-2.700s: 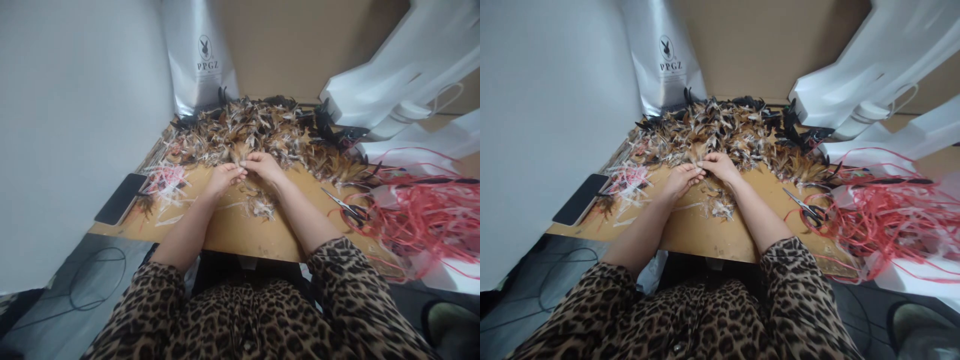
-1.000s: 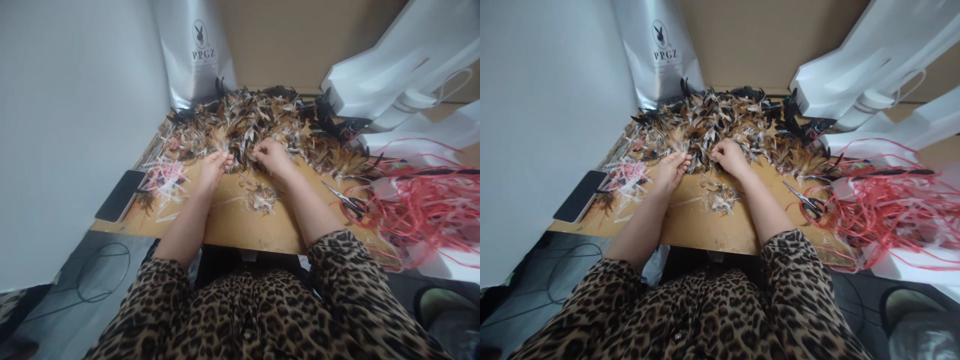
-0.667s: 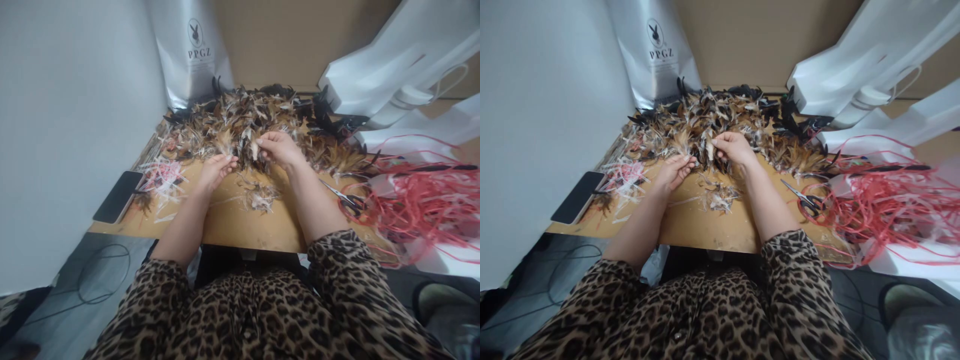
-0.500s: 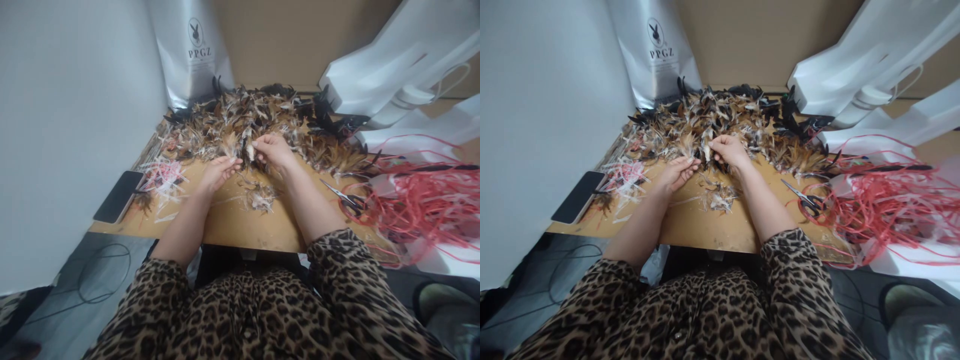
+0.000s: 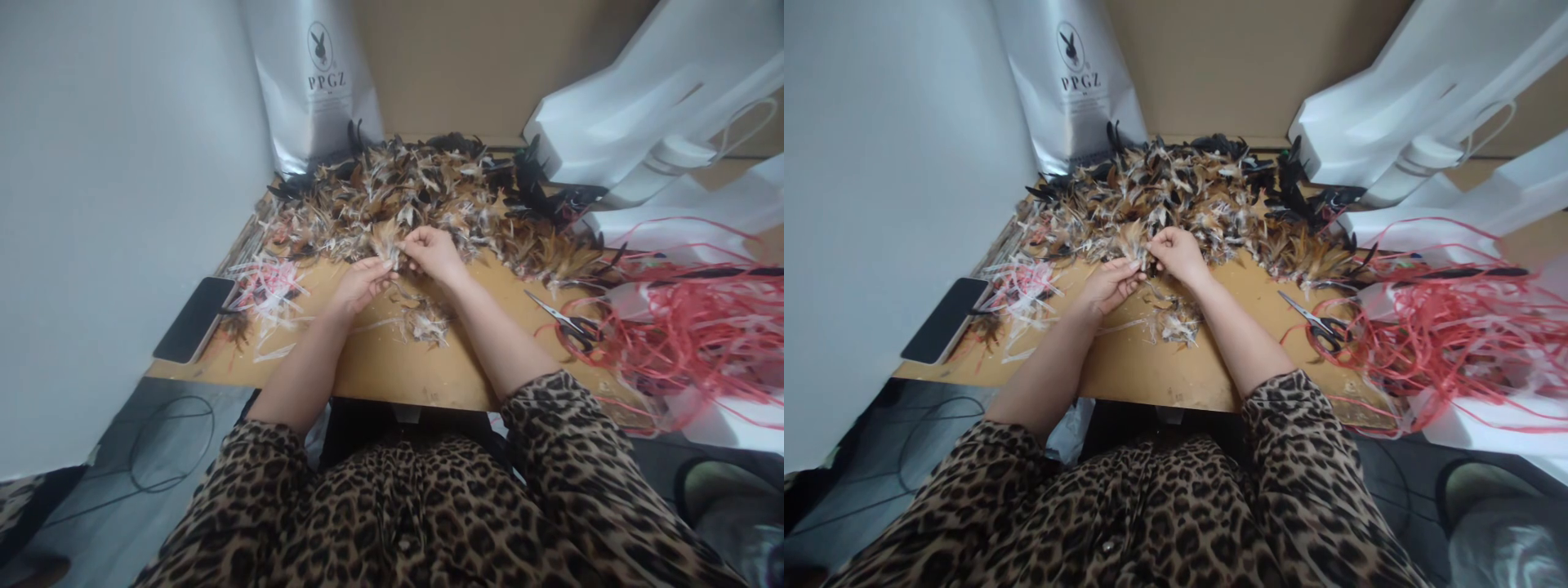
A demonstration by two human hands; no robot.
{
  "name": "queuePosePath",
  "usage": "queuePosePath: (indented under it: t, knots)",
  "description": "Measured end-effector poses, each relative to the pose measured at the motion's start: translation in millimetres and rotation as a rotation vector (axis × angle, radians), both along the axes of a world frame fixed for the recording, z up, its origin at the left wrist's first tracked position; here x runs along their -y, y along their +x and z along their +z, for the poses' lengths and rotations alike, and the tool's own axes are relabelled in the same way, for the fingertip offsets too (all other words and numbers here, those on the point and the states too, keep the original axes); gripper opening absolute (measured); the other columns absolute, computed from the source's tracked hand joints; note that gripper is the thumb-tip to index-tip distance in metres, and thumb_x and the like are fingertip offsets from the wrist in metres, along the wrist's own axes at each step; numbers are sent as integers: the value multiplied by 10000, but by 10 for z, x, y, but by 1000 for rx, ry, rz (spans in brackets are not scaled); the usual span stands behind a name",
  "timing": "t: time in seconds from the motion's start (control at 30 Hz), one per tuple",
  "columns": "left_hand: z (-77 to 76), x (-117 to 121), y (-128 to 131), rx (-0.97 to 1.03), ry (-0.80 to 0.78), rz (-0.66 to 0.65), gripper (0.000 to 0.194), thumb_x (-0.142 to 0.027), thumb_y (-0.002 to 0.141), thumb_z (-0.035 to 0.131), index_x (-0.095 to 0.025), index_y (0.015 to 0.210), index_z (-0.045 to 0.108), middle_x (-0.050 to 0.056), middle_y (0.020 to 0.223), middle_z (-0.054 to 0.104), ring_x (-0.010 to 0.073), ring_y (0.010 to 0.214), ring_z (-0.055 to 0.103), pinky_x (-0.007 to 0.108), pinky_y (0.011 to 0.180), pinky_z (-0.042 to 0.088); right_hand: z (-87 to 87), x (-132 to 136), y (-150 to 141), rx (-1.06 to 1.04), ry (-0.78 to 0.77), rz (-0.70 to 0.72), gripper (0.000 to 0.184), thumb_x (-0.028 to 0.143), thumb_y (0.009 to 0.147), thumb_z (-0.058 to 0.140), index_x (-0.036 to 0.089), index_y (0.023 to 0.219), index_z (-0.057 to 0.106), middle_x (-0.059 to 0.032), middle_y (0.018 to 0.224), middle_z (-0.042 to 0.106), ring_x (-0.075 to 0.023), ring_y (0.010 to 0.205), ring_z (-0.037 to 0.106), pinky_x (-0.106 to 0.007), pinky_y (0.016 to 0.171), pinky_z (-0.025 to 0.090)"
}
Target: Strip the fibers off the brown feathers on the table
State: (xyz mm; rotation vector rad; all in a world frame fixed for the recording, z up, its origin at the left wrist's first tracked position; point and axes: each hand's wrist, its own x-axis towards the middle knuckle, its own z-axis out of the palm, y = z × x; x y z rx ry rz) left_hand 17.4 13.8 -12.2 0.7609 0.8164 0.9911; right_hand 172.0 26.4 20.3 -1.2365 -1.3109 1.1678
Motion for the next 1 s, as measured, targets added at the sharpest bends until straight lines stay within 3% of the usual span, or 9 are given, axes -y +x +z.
queuePosePath:
  t: [0.27, 0.43, 0.53, 0.63, 0.77, 1.0]
  knots:
    - [-31, -34, -29, -18, 31, 47, 62, -153, 730, 709, -109, 772, 698, 50, 775, 713, 37, 589, 606, 118, 517, 433, -33, -68, 89, -314, -208, 100, 237, 220, 639, 782, 140, 680, 562, 37, 479, 566, -40, 356, 427, -146, 321, 298]
    - [-21, -20, -28, -42, 98, 20, 132, -190, 672, 762, -105, 745, 692, 38, 698, 695, 46, 575, 600, 125, 507, 419, -83, -80, 107, -353, -355, 191, 209, 186, 627, 776, 108, 732, 613, 6, 516, 608, -34, 360, 429, -138, 326, 317]
    - [-5, -1, -20, -80, 122, 14, 147, -210, 658, 773, -109, 722, 688, 33, 669, 688, 52, 578, 605, 129, 522, 424, -106, -73, 100, -360, -393, 260, 237, 218, 615, 791, 117, 665, 583, 17, 466, 570, -34, 351, 405, -135, 311, 272]
    - [4, 6, -12, -75, 122, 11, 160, -219, 656, 779, -108, 724, 687, 38, 691, 696, 54, 583, 613, 133, 526, 429, -116, -60, 74, -371, -372, 285, 320, 254, 575, 819, 137, 585, 522, 38, 398, 506, -30, 329, 358, -139, 311, 238]
    - [-1, -8, -12, -42, 62, 27, 116, -182, 700, 744, -96, 751, 686, 62, 759, 720, 55, 582, 628, 137, 519, 438, -108, -44, 36, -383, -290, 209, 392, 301, 500, 856, 152, 567, 500, 67, 349, 445, -29, 316, 336, -148, 324, 237]
    - [-3, -14, -22, -31, -18, 34, 81, -156, 740, 710, -98, 756, 657, 65, 756, 721, 54, 569, 638, 124, 504, 447, -99, -21, -21, -301, -133, 104, 403, 374, 525, 843, 154, 579, 511, 74, 375, 455, -22, 326, 332, -157, 326, 219]
